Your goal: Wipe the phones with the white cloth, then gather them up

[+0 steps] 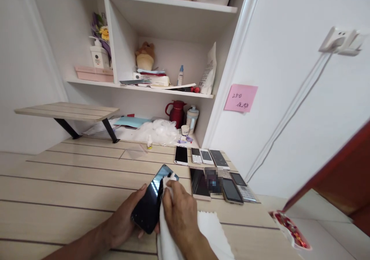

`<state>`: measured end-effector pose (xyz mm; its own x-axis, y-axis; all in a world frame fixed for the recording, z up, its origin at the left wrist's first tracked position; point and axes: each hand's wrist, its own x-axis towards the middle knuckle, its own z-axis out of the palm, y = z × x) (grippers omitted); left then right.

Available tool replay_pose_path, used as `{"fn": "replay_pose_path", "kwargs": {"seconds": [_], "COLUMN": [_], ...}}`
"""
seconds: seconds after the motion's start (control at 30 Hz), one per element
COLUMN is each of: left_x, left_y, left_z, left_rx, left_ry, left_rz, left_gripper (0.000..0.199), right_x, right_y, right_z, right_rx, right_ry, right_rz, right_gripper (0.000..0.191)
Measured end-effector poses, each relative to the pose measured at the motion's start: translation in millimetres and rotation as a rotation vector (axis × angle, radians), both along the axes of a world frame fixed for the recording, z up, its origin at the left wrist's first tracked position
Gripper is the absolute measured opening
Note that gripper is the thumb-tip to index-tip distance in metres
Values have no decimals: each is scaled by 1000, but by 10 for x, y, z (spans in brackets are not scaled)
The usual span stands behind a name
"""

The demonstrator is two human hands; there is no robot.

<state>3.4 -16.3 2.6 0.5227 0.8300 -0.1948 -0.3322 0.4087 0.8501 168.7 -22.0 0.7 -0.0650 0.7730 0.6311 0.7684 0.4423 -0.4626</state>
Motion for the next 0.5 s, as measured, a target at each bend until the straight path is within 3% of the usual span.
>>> {"fn": "replay_pose_path", "kwargs": {"seconds": [0.13, 0.2, 0.27, 0.4, 0.47, 0.5], "left_x": [-26, -43, -56, -59, -56, -55], "left_y": [8, 21, 32, 30, 20, 17], "left_z": [-5, -10, -18, -20, -16, -15], "left_rx": [-118, -137, -128, -81, -56, -50], "left_ry": [-66, -88, -78, -45, -35, -31], "left_rz": [77, 65, 68, 26, -14, -4], "left_gripper": [55, 56, 56, 61, 65, 64], "right_x": [-99, -134, -122, 3, 51, 62], "right_y": [-120, -153, -131, -3, 33, 36], "right_z": [49, 62, 58, 32, 39, 50], "right_rx": [-56, -84, -80, -26, -14, -28], "right_ry": [-131, -178, -135, 24, 72, 78], "right_rz": [420, 487, 394, 57, 1, 42], "right_gripper": [20, 20, 19, 17, 17, 16]}}
